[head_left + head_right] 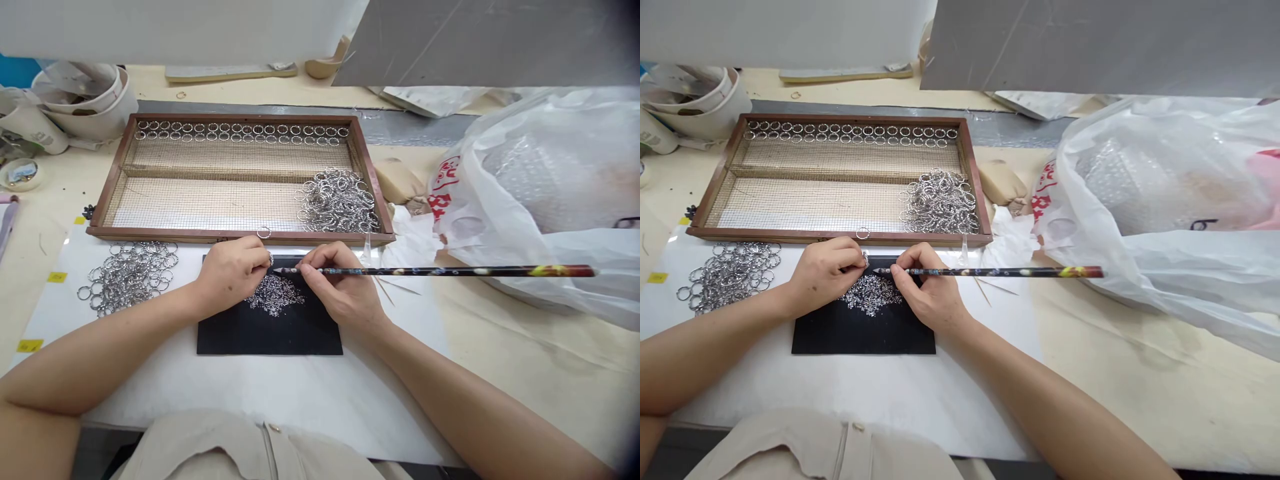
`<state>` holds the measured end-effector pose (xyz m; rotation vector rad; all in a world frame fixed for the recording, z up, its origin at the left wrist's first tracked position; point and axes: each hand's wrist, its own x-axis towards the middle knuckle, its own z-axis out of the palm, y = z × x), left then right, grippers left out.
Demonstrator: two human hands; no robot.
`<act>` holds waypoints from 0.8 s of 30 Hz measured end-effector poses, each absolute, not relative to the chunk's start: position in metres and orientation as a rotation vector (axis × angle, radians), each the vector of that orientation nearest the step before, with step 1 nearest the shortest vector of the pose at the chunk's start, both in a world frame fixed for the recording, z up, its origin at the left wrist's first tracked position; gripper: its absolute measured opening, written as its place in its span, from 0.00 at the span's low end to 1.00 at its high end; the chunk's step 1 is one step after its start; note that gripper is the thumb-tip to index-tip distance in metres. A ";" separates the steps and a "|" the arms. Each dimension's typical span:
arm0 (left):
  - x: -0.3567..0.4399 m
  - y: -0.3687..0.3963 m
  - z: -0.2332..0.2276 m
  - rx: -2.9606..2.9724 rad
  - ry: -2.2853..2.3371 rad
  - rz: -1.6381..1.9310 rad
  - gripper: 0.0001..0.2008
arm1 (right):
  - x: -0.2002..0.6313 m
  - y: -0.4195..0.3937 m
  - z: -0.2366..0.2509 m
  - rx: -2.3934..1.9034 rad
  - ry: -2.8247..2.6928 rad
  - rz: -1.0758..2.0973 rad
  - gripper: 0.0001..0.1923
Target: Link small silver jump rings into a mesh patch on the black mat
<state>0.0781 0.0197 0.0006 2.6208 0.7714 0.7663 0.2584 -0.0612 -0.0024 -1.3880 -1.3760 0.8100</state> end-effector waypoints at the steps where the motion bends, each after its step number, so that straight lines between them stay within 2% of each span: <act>1: 0.078 0.020 0.001 2.619 0.770 0.765 0.08 | 0.259 -0.061 -0.003 -1.385 -1.379 0.805 0.08; 24: 0.079 0.019 0.001 2.615 0.767 0.769 0.08 | 0.259 -0.062 -0.002 -1.362 -1.387 0.842 0.08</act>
